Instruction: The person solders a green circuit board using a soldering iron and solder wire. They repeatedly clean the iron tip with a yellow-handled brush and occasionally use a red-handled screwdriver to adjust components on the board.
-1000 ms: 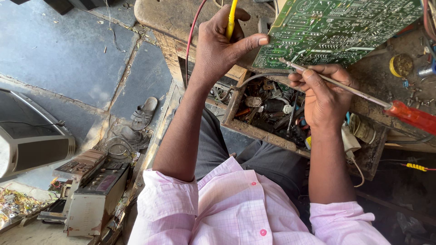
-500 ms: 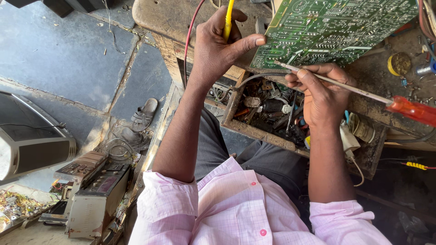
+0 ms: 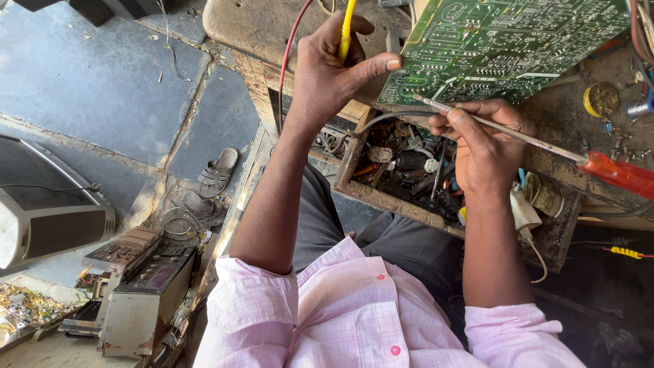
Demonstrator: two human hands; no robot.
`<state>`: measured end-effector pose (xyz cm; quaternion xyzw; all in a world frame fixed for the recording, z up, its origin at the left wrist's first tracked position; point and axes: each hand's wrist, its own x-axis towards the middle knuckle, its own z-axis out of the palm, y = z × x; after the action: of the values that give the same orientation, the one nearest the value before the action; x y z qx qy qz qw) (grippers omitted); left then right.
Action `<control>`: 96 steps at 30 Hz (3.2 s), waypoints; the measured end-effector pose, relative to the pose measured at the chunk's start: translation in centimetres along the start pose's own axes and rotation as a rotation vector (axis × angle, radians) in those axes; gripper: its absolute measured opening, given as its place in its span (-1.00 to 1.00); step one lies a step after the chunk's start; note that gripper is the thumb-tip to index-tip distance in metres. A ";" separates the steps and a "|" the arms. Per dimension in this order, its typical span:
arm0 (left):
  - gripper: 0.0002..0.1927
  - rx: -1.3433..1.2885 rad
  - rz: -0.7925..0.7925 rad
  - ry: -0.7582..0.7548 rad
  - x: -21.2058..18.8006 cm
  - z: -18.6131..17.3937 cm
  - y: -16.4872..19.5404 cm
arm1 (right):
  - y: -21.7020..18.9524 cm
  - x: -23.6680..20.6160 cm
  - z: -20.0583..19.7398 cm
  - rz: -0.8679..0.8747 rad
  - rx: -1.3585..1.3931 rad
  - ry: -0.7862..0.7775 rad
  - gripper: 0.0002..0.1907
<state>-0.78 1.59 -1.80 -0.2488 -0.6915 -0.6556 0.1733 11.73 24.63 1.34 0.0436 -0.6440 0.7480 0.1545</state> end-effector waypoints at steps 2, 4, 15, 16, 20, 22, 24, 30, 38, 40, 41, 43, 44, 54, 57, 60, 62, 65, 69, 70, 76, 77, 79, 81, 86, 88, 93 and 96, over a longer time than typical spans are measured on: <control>-0.41 -0.016 -0.002 -0.005 0.0 0.0 0.0 | 0.0 0.1 -0.1 0.013 0.009 -0.002 -0.96; -0.42 -0.040 -0.017 -0.018 -0.1 -0.1 0.1 | 0.1 0.2 -0.1 0.023 -0.005 0.012 -0.95; -0.41 -0.009 -0.020 -0.017 0.0 -0.1 0.2 | 0.3 0.0 -0.1 0.045 0.059 0.062 -0.94; -0.41 -0.023 -0.027 -0.018 0.0 -0.1 0.3 | 0.3 0.0 -0.2 0.041 0.065 0.054 -0.94; -0.42 -0.017 -0.022 -0.012 -0.1 -0.1 0.3 | 0.2 0.0 -0.2 0.022 0.035 0.027 -0.92; -0.44 -0.045 -0.006 -0.015 -0.1 -0.1 0.3 | 0.2 0.0 -0.1 0.014 0.008 0.006 -0.92; -0.45 -0.049 -0.031 -0.019 0.0 -0.1 0.2 | 0.1 0.0 -0.1 0.008 -0.010 -0.002 -0.92; -0.46 -0.049 -0.012 -0.027 0.0 -0.1 0.0 | 0.2 0.2 0.0 -0.044 -0.044 -0.017 -0.93; -0.42 -0.003 -0.006 -0.008 0.0 -0.1 0.0 | 0.5 -0.1 -0.1 -0.101 -0.044 -0.023 -0.93; -0.43 -0.035 -0.034 -0.018 0.0 -0.1 0.1 | 0.5 -0.2 -0.1 -0.094 -0.021 -0.017 -0.92; -0.42 -0.035 -0.036 -0.016 0.0 -0.1 0.1 | 0.5 -0.1 -0.1 -0.092 -0.009 -0.014 -0.92; -0.42 -0.035 -0.042 -0.013 -0.1 -0.1 0.2 | 0.5 -0.1 -0.1 -0.087 -0.037 -0.016 -0.92; -0.41 -0.027 -0.039 -0.010 -0.1 -0.1 0.2 | 0.5 -0.1 0.0 -0.085 -0.050 -0.018 -0.92; -0.43 -0.013 -0.027 -0.011 0.0 -0.1 0.2 | 0.7 -0.3 0.2 -0.106 -0.043 -0.014 -0.92; -0.45 -0.048 -0.037 -0.016 -0.1 -0.1 0.2 | 0.7 -0.1 0.1 -0.103 -0.044 -0.038 -0.92; -0.47 -0.064 -0.045 -0.020 -0.1 -0.1 0.3 | 0.7 0.1 0.2 -0.101 -0.068 -0.044 -0.93; -0.48 -0.062 -0.039 -0.021 0.0 -0.1 0.3 | 0.8 0.1 0.2 -0.085 -0.090 -0.034 -0.93; -0.48 -0.069 -0.029 -0.022 0.0 -0.1 0.3 | 0.8 0.1 0.2 -0.093 -0.086 -0.041 -0.93; -0.48 -0.054 -0.026 -0.015 0.0 0.0 0.3 | 0.7 0.0 0.2 -0.097 -0.055 -0.030 -0.93; -0.48 -0.032 -0.025 -0.011 0.0 0.0 0.3 | 0.7 0.0 0.2 -0.101 -0.053 -0.026 -0.93; -0.48 -0.074 -0.038 -0.022 -0.1 -0.1 0.3 | 0.7 0.0 0.1 -0.079 -0.061 -0.038 -0.93; -0.48 -0.079 -0.034 -0.022 0.0 -0.2 0.3 | 0.7 0.0 0.1 -0.078 -0.074 -0.043 -0.93; -0.47 -0.087 -0.031 -0.019 -0.1 -0.2 0.4 | 0.8 -0.1 0.1 -0.072 -0.046 -0.018 -0.92; -0.47 -0.056 -0.029 -0.010 -0.1 -0.1 0.4 | 0.8 0.0 0.1 -0.082 -0.035 -0.009 -0.92; -0.48 -0.066 -0.027 -0.015 -0.1 -0.1 0.3 | 0.9 0.0 -0.1 -0.060 -0.038 0.012 -0.92; -0.48 -0.082 -0.014 -0.020 -0.1 -0.1 0.3 | 1.0 0.0 -0.2 -0.083 -0.058 -0.008 -0.92; -0.47 -0.045 -0.036 -0.008 -0.1 0.0 0.2 | 1.0 -0.1 -0.2 -0.112 -0.032 0.004 -0.92; -0.46 -0.049 -0.037 -0.007 -0.1 0.0 0.0 | 0.9 -0.1 -0.3 -0.115 -0.011 -0.006 -0.92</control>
<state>-0.68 1.57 -1.82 -0.2426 -0.6804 -0.6745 0.1527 11.60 24.77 0.41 0.0816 -0.6450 0.7342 0.1955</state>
